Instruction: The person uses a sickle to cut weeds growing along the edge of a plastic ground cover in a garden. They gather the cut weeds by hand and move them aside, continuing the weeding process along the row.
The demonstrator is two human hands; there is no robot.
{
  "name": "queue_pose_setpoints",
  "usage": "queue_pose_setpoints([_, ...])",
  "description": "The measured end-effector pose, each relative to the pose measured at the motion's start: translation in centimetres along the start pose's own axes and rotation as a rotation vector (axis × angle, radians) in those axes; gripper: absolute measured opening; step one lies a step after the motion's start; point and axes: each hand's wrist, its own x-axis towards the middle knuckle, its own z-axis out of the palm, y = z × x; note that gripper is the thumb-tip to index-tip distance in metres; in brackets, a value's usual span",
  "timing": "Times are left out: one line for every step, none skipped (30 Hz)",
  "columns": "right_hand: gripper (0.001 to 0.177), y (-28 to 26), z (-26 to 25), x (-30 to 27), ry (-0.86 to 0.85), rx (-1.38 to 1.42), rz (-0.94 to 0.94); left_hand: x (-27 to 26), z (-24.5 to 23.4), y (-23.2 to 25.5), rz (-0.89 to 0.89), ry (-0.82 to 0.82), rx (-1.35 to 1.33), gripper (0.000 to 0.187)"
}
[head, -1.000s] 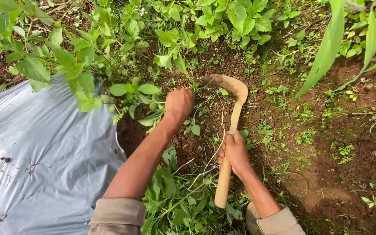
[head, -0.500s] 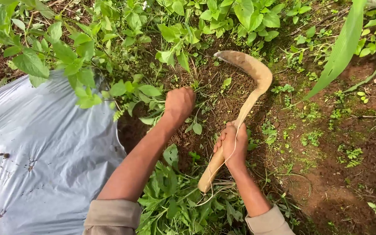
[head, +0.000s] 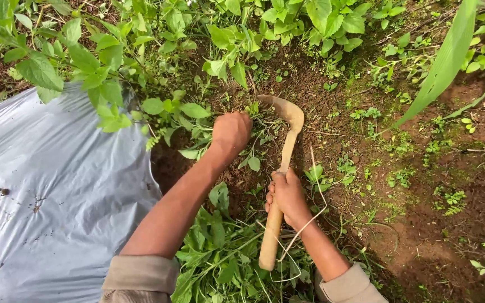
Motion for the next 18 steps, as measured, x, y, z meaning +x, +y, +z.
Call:
queue_pose_setpoints([0.017, -0.3, 0.0, -0.3, 0.018, -0.019, -0.003, -0.1, 0.0, -0.2, -0.033, -0.056, -0.12, 0.028])
queue_pose_setpoints([0.016, -0.6, 0.0, -0.7, 0.037, -0.037, -0.007, -0.1, 0.1, -0.5, -0.066, -0.113, -0.24, 0.031])
queue_pose_setpoints([0.016, -1.8, 0.1, -1.0, 0.036, -0.035, -0.005, -0.2, -0.4, -0.4, -0.066, -0.114, -0.238, 0.031])
queue_pose_setpoints([0.015, -3.0, 0.2, -1.4, 0.081, 0.016, -0.1, -0.3, -0.8, -0.3, -0.044, -0.083, -0.145, 0.029])
queue_pose_setpoints([0.016, -4.1, 0.1, -1.9, 0.124, 0.056, -0.189, -0.7, -1.1, -0.1, -0.029, -0.056, -0.063, 0.027])
queue_pose_setpoints([0.016, -4.1, 0.5, -2.2, 0.121, 0.046, -0.184, -1.2, -1.0, 0.1, -0.035, -0.062, -0.071, 0.027])
queue_pose_setpoints([0.026, -4.3, 0.9, -2.2, 0.146, 0.08, -0.212, -1.3, -1.3, 0.1, -0.016, -0.062, -0.054, 0.027])
queue_pose_setpoints([0.041, -4.6, 1.3, -2.3, 0.17, 0.114, -0.241, -1.4, -1.6, 0.2, 0.003, -0.062, -0.038, 0.027])
queue_pose_setpoints([0.041, -2.8, 0.9, -2.4, 0.17, 0.11, -0.244, -1.4, -1.4, -0.1, 0.002, -0.058, -0.041, 0.027])
queue_pose_setpoints([0.028, -1.1, 0.5, -2.4, 0.073, 0.111, -0.113, -1.4, -1.2, -0.3, 0.021, -0.076, -0.037, 0.029])
queue_pose_setpoints([0.018, 0.6, 0.1, -2.3, -0.026, 0.112, 0.017, -1.3, -0.9, -0.5, 0.038, -0.094, -0.03, 0.03])
queue_pose_setpoints([0.018, -0.2, -0.8, -2.1, -0.027, 0.109, 0.014, -1.4, -1.1, -0.4, 0.036, -0.09, -0.032, 0.03])
queue_pose_setpoints([0.016, -1.0, -1.4, -1.9, -0.023, 0.042, -0.038, -1.6, -1.2, -0.5, 0.027, -0.07, -0.044, 0.028])
queue_pose_setpoints([0.015, -1.7, -2.0, -1.7, -0.018, -0.025, -0.09, -1.7, -1.3, -0.6, 0.018, -0.05, -0.056, 0.026])
queue_pose_setpoints([0.015, -2.7, -1.8, -1.9, -0.02, -0.028, -0.081, -1.9, -1.3, -0.5, 0.015, -0.058, -0.059, 0.026])
queue_pose_setpoints([0.016, -3.6, -1.7, -2.0, 0.037, -0.016, -0.153, -2.1, -1.3, -0.5, 0.029, -0.063, -0.047, 0.028])
queue_pose_setpoints([0.017, -5.0, -1.5, -1.9, 0.097, 0.003, -0.236, -1.7, -1.7, -0.7, 0.048, -0.055, -0.028, 0.029])
queue_pose_setpoints([0.017, -5.0, -0.8, -2.3, 0.098, 0.006, -0.24, -1.7, -1.9, -0.7, 0.05, -0.052, -0.026, 0.029])
